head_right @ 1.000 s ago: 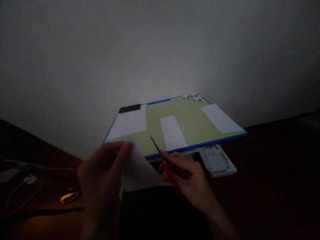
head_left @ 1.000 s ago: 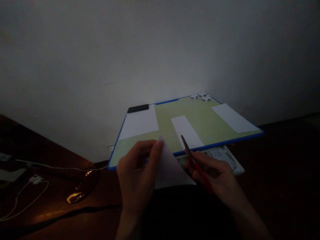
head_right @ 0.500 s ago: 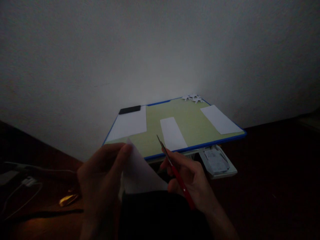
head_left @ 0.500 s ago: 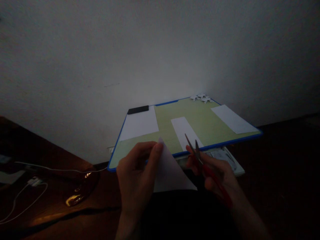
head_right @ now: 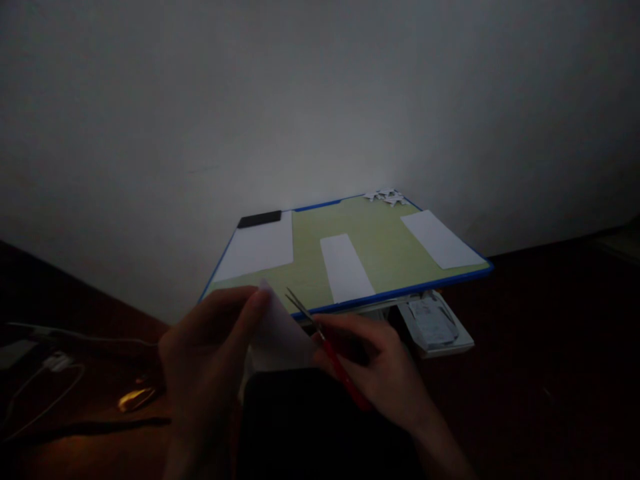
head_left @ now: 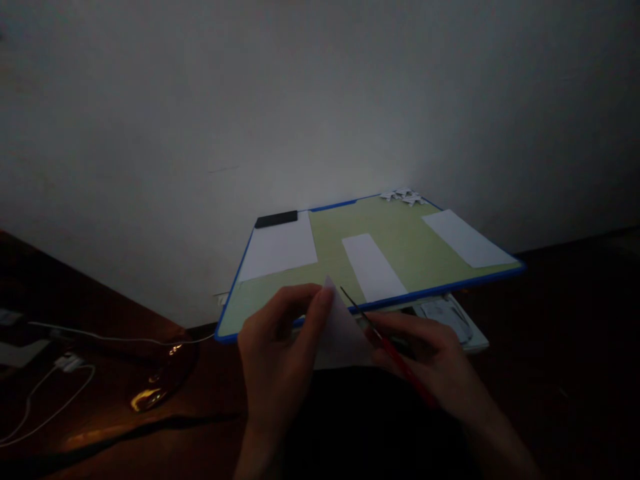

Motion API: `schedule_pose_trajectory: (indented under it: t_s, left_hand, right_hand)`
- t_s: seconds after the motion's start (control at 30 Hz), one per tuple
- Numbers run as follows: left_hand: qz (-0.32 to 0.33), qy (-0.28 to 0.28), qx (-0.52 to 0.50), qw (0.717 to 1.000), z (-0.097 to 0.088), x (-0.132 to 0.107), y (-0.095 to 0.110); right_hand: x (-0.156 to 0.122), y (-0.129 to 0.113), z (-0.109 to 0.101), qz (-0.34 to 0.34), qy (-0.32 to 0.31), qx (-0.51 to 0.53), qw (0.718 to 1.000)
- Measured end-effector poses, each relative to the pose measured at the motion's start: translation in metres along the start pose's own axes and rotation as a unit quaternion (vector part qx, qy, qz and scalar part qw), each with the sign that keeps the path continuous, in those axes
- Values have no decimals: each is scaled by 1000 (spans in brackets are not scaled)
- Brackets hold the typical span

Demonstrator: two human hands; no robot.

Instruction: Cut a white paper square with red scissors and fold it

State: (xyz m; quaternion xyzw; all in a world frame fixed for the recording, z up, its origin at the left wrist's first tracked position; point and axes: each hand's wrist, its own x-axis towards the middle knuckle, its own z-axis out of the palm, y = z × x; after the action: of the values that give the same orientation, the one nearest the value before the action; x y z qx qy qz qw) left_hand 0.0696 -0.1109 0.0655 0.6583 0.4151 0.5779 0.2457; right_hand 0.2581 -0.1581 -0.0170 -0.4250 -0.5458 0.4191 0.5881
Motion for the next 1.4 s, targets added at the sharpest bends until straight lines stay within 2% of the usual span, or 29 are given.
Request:
schedule_pose_trajectory:
  t_s: [0.27, 0.47, 0.93, 1.4]
  left_hand:
    - [-7, -35, 19, 999, 0, -1, 2]
    - [0, -70, 1, 998, 0, -3, 0]
    - [25, -89, -9, 996, 3, -2, 1]
    - [8, -99, -13, 995, 5, -4, 1]
  right_hand:
    - [4, -9, 2, -47, -9, -34, 998]
    - [7, -18, 11, -47, -5, -39, 998]
    - [7, -14, 15, -54, 13, -17, 998]
    - [5, -17, 20, -80, 15, -9, 997]
